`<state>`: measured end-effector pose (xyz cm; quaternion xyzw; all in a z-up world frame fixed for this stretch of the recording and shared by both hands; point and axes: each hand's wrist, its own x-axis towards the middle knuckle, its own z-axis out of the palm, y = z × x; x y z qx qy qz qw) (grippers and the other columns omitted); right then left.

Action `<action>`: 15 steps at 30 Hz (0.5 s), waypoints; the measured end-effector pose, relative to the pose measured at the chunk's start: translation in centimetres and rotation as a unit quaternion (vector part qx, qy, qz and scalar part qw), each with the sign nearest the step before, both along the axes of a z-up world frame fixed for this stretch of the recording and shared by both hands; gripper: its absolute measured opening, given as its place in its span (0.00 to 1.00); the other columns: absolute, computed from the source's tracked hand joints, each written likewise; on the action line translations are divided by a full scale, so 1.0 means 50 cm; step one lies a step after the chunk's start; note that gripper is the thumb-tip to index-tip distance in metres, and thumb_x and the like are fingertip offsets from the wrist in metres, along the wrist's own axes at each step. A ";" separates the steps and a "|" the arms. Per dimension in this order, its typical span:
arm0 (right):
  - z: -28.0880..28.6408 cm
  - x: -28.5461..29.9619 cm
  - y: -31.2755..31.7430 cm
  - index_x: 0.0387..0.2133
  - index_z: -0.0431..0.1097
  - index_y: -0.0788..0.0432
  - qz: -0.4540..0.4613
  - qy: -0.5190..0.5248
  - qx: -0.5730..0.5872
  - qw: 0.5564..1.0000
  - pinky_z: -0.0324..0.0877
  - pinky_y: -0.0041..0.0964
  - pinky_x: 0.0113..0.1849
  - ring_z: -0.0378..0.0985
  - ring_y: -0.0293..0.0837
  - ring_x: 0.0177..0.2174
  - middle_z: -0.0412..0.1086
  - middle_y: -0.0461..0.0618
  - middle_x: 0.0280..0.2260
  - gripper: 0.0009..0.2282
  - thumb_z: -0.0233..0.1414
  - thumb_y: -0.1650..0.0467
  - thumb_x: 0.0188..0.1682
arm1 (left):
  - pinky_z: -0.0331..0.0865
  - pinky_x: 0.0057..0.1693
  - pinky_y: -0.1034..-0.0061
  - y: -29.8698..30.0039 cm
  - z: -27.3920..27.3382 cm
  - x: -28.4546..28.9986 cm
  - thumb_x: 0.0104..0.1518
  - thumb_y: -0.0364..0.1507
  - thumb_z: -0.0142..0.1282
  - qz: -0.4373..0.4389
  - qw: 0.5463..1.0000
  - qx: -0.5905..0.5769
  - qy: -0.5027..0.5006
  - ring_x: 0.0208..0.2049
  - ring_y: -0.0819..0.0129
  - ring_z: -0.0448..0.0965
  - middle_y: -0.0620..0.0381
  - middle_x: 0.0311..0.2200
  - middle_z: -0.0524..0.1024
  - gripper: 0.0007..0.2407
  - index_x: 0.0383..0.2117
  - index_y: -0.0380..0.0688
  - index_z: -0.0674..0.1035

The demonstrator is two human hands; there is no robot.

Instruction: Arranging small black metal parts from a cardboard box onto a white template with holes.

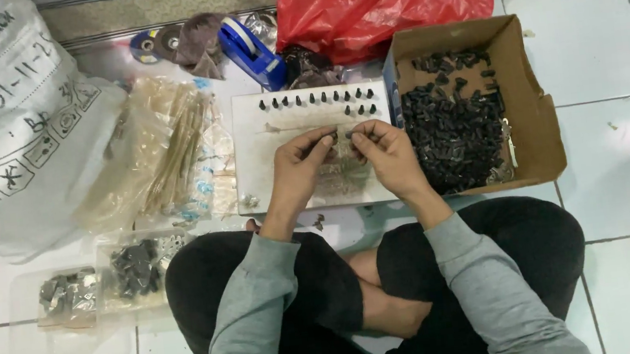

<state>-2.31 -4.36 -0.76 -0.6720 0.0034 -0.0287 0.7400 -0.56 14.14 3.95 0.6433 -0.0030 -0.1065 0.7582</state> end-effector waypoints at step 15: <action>0.010 -0.001 0.005 0.37 0.73 0.66 0.002 0.007 -0.027 1.000 0.73 0.30 0.32 0.78 0.41 0.30 0.73 0.52 0.27 0.05 0.52 0.74 0.57 | 0.82 0.44 0.69 -0.011 -0.034 0.004 0.61 0.20 0.58 -0.017 0.999 -0.035 -0.010 0.36 0.63 0.83 0.36 0.37 0.82 0.08 0.44 0.28 0.81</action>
